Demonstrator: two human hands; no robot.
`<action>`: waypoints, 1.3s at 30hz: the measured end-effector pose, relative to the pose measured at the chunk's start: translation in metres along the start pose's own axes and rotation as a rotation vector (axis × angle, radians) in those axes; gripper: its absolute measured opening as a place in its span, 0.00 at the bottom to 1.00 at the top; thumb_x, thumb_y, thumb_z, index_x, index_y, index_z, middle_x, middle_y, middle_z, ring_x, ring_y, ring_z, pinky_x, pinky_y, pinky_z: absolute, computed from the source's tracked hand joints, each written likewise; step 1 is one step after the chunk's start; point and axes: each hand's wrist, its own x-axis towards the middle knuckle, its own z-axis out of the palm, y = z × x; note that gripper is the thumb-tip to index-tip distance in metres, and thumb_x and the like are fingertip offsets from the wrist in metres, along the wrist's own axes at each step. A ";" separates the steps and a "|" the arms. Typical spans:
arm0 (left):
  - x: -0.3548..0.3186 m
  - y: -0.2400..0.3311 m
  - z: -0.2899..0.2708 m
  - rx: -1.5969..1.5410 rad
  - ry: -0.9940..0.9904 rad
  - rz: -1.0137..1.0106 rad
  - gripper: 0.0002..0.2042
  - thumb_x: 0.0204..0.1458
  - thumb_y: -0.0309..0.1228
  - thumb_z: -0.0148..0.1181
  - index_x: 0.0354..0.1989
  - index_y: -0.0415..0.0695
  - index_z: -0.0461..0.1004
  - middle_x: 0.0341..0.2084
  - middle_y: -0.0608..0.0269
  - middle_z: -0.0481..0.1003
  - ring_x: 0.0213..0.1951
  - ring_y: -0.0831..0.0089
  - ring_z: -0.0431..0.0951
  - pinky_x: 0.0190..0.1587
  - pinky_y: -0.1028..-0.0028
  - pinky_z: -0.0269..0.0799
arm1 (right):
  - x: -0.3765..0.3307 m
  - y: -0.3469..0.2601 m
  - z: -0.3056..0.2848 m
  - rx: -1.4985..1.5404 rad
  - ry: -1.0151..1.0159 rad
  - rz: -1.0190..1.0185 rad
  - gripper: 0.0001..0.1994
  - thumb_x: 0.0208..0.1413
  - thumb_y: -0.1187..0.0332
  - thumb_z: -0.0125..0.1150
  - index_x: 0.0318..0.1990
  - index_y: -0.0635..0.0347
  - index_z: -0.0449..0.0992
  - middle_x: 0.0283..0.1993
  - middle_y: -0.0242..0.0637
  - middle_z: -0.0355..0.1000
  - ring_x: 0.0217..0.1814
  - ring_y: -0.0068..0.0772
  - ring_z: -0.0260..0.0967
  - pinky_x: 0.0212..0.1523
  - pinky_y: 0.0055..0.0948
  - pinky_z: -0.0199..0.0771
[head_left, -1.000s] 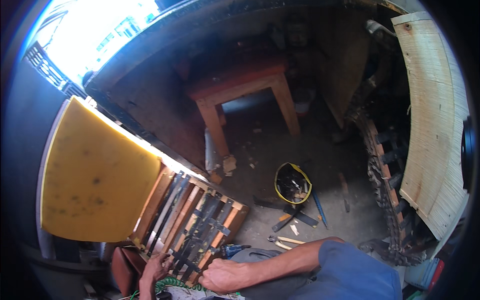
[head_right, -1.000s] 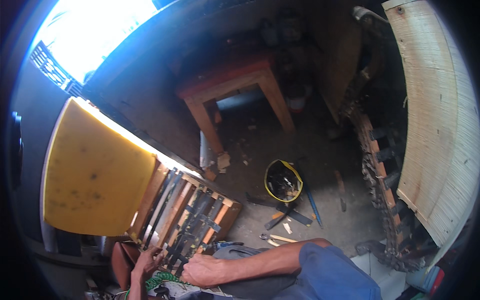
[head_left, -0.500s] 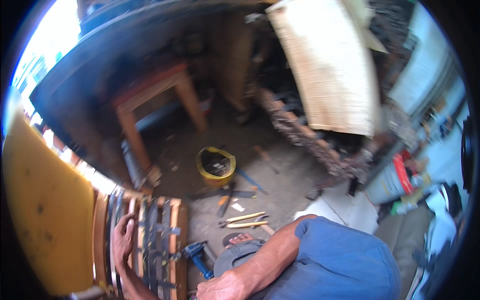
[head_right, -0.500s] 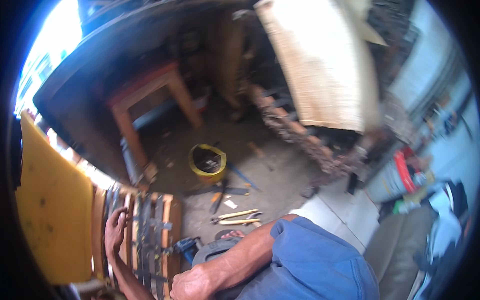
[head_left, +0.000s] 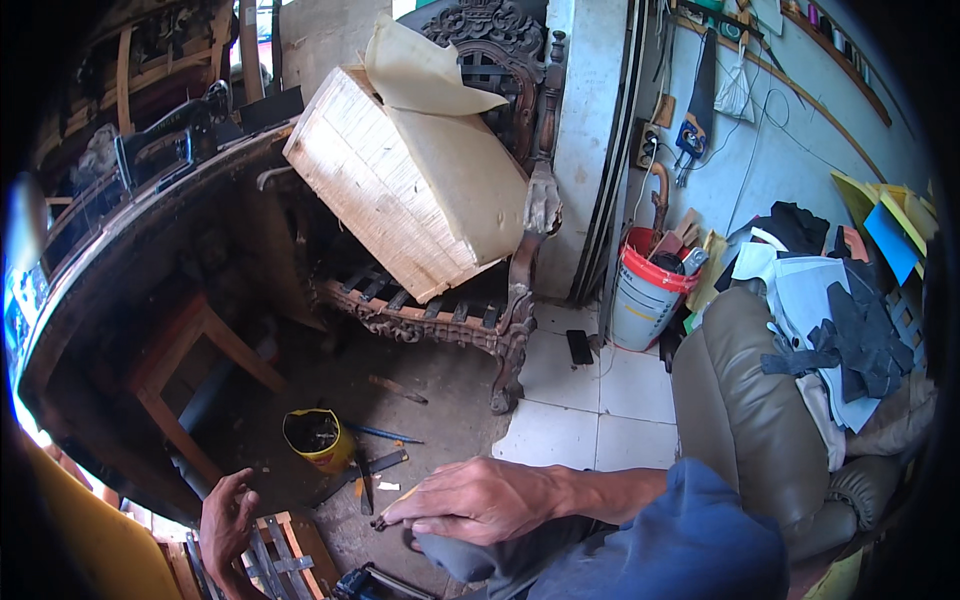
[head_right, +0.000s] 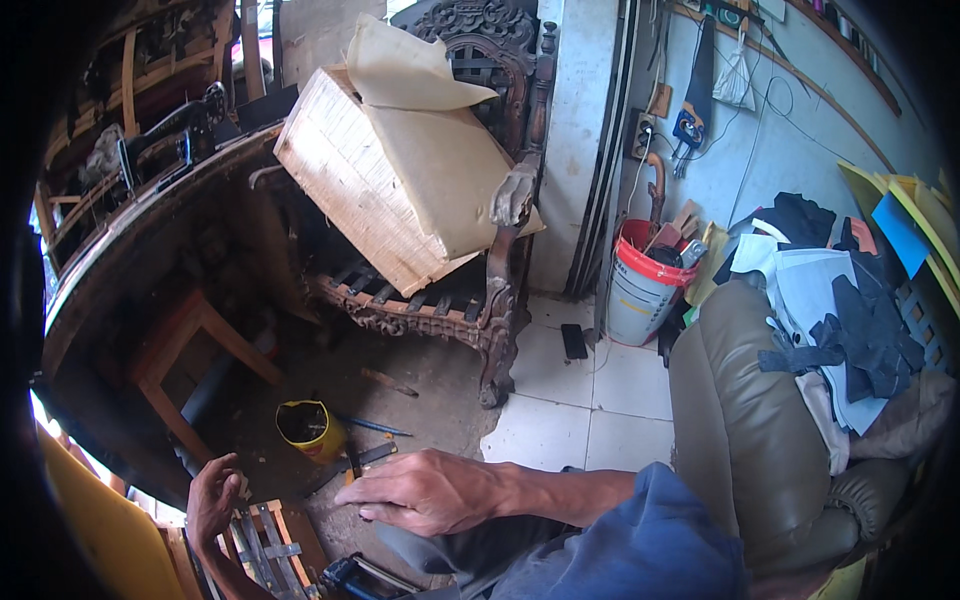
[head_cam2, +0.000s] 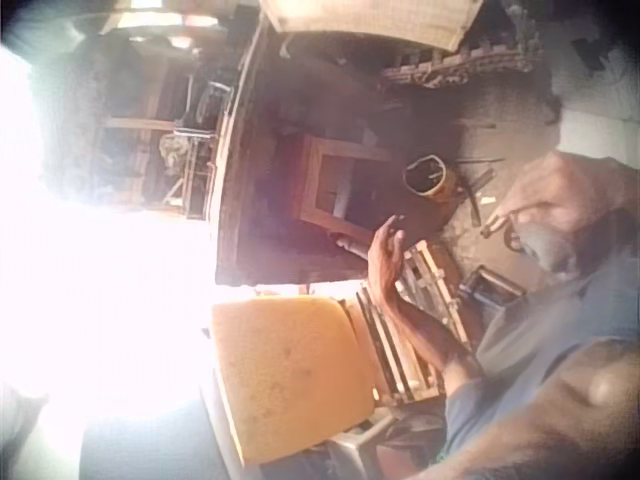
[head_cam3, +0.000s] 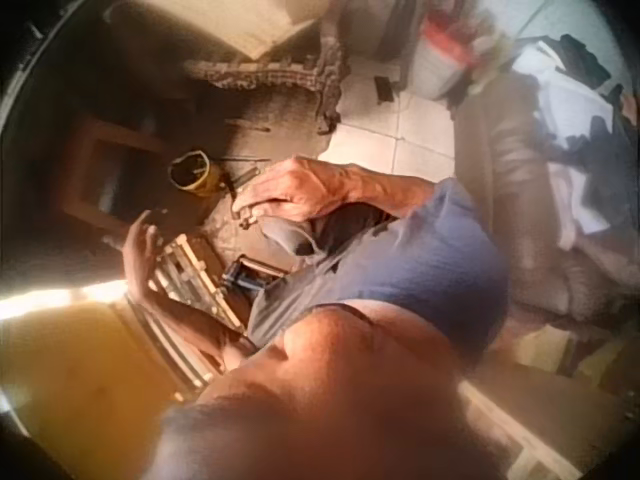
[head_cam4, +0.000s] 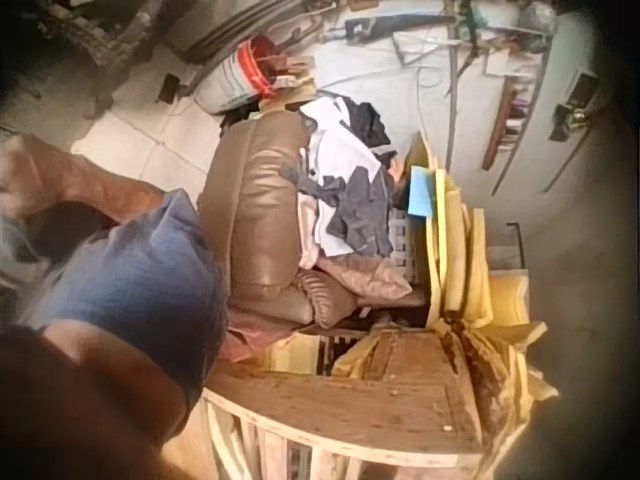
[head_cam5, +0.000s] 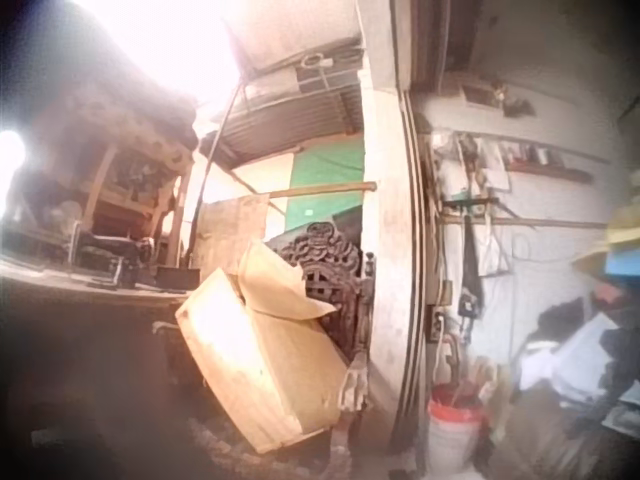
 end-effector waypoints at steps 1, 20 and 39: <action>0.002 0.006 -0.001 0.026 0.017 0.029 0.19 0.61 0.30 0.60 0.60 0.39 0.76 0.52 0.47 0.80 0.53 0.52 0.81 0.59 0.60 0.75 | -0.003 0.002 -0.013 -0.044 -0.019 0.026 0.15 0.62 0.70 0.65 0.54 0.67 0.79 0.44 0.49 0.82 0.46 0.50 0.82 0.50 0.41 0.83; 0.079 -0.028 -0.008 0.220 -0.274 -0.410 0.24 0.66 0.42 0.58 0.66 0.43 0.73 0.59 0.48 0.77 0.63 0.58 0.75 0.65 0.62 0.68 | -0.287 0.360 -0.684 -1.059 1.246 1.513 0.38 0.60 0.37 0.59 0.62 0.65 0.73 0.56 0.57 0.78 0.55 0.58 0.78 0.53 0.49 0.79; -0.123 -0.148 0.111 0.388 0.115 -0.875 0.16 0.59 0.43 0.58 0.39 0.43 0.83 0.36 0.42 0.82 0.39 0.46 0.84 0.43 0.52 0.77 | -0.260 0.323 0.132 -0.102 -0.800 0.713 0.36 0.68 0.35 0.38 0.76 0.41 0.62 0.78 0.45 0.60 0.81 0.50 0.51 0.77 0.56 0.43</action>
